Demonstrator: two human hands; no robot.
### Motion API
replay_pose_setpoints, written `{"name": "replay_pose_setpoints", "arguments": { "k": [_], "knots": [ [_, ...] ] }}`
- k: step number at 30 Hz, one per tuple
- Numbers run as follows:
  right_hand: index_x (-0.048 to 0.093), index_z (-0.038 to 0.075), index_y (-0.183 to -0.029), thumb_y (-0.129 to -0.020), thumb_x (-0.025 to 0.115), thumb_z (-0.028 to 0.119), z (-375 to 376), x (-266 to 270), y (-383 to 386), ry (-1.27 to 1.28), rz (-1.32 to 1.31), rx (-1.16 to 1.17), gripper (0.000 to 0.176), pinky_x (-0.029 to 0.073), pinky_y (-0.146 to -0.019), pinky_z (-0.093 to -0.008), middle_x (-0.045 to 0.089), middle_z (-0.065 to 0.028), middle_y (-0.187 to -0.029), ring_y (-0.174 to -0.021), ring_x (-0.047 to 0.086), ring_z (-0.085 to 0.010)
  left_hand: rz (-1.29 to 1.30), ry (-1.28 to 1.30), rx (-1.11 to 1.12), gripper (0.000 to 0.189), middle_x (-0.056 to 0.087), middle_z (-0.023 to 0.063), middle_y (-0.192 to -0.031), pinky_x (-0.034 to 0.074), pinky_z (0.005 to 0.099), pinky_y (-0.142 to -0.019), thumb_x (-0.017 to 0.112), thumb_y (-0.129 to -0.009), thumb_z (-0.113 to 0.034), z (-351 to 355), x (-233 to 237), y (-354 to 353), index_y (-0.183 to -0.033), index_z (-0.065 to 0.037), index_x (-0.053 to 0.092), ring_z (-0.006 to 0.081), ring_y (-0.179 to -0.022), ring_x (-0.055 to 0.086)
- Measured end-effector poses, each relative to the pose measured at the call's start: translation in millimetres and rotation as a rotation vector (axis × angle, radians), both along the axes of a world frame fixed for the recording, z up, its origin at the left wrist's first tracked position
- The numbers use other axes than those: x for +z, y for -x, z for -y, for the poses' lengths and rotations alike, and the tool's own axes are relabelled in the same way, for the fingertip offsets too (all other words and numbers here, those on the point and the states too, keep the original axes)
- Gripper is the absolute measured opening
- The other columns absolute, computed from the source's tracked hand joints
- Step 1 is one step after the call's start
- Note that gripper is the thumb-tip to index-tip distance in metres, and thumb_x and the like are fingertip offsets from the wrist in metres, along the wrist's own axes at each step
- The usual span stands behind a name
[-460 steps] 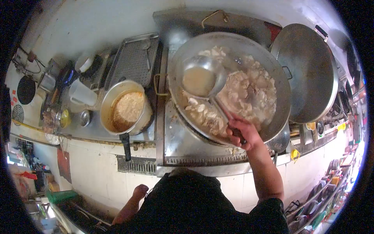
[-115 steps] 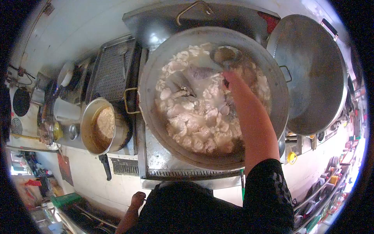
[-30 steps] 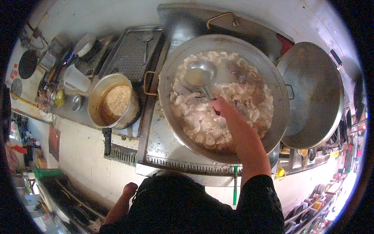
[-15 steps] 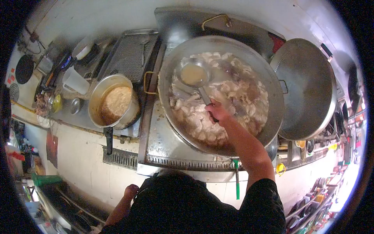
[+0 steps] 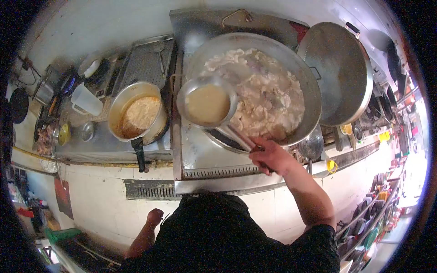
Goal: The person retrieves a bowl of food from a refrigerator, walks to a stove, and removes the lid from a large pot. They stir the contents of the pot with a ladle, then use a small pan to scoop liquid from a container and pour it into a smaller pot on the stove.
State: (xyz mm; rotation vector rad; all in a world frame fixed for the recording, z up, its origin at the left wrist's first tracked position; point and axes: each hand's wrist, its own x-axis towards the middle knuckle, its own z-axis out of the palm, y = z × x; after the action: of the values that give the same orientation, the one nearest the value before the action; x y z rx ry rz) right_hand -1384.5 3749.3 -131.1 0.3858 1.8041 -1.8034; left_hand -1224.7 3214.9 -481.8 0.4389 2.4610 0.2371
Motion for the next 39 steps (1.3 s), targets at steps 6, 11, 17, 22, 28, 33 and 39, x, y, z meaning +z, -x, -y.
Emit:
{"name": "replay_pose_setpoints", "arguments": {
  "k": [6, 11, 17, 22, 28, 33, 39],
  "knots": [
    [0.034, 0.006, -0.130, -0.079, 0.055, 0.006, 46.0, -50.9, -69.5, 0.218, 0.234, 0.092, 0.056, 0.031, -0.029, -0.0219, 0.045, -0.0019, -0.060, -0.036, 0.040, -0.0089, 0.028, 0.083, -0.142, 0.019, 0.060, 0.0079, -0.087, 0.049, 0.0383, -0.073, 0.071, -0.062, -0.018, 74.5, -15.6, -50.5, -0.074, -0.012, 0.058, 0.0274, -0.087, 0.057],
    [0.036, 0.003, -0.127, -0.081, 0.054, 0.008, 95.8, -125.4, -114.8, 0.271, 0.284, 0.049, 0.049, 0.031, -0.030, -0.0215, 0.046, -0.0025, -0.060, -0.038, 0.041, -0.0087, -0.059, 0.085, -0.210, 0.022, 0.061, 0.0056, -0.083, 0.049, 0.0370, -0.070, 0.073, -0.059, -0.016, 120.8, -20.5, -75.0, -0.074, -0.012, 0.059, 0.0256, -0.083, 0.058],
    [0.046, 0.009, -0.098, -0.082, 0.052, 0.013, 137.5, -170.3, -137.2, 0.333, 0.478, -0.140, 0.018, 0.032, -0.031, -0.0216, 0.046, -0.0028, -0.061, -0.037, 0.038, -0.0090, 0.108, 0.027, 0.144, 0.021, 0.061, 0.0053, -0.081, 0.048, 0.0345, -0.073, 0.074, -0.058, -0.016, 132.8, -22.5, -71.8, -0.071, -0.011, 0.058, 0.0226, -0.086, 0.057],
    [0.044, 0.011, -0.085, -0.085, 0.051, 0.022, 135.1, -186.5, -148.0, 0.880, 0.605, -0.368, 0.013, 0.031, -0.030, -0.0205, 0.046, -0.0015, -0.062, -0.038, 0.038, -0.0083, -0.038, 0.002, -0.142, 0.022, 0.061, 0.0050, -0.083, 0.048, 0.0361, -0.073, 0.073, -0.058, -0.016, 105.0, 3.9, -48.3, -0.073, -0.011, 0.058, 0.0237, -0.087, 0.057],
    [0.042, 0.009, -0.073, -0.086, 0.048, 0.030, 117.4, -202.3, -154.8, 1.329, 0.682, -0.352, 0.025, 0.030, -0.029, -0.0195, 0.044, -0.0007, -0.061, -0.037, 0.038, -0.0080, -0.037, 0.000, -0.218, 0.025, 0.061, 0.0051, -0.086, 0.048, 0.0371, -0.074, 0.073, -0.058, -0.015, 93.0, -1.9, -29.0, -0.078, -0.012, 0.058, 0.0250, -0.089, 0.056],
    [0.048, 0.007, -0.076, -0.086, 0.045, 0.031, 93.8, -188.4, -137.2, 1.260, 0.709, -0.163, 0.026, 0.030, -0.028, -0.0191, 0.038, -0.0002, -0.048, -0.033, 0.035, -0.0086, 0.030, -0.181, 0.048, 0.025, 0.061, 0.0070, -0.086, 0.048, 0.0376, -0.071, 0.073, -0.057, -0.014, 87.7, -4.3, -18.2, -0.077, -0.011, 0.058, 0.0259, -0.088, 0.057],
    [0.037, 0.015, -0.121, -0.085, 0.048, 0.013, 69.5, -98.4, -108.0, 1.104, 0.448, -0.087, 0.038, 0.031, -0.028, -0.0205, 0.045, -0.0076, -0.062, -0.034, 0.039, -0.0107, 0.065, 0.064, -0.046, 0.023, 0.062, 0.0066, -0.083, 0.049, 0.0366, -0.071, 0.073, -0.057, -0.013, 63.4, -3.3, -0.7, -0.075, -0.010, 0.059, 0.0255, -0.084, 0.058]
  ]
}}
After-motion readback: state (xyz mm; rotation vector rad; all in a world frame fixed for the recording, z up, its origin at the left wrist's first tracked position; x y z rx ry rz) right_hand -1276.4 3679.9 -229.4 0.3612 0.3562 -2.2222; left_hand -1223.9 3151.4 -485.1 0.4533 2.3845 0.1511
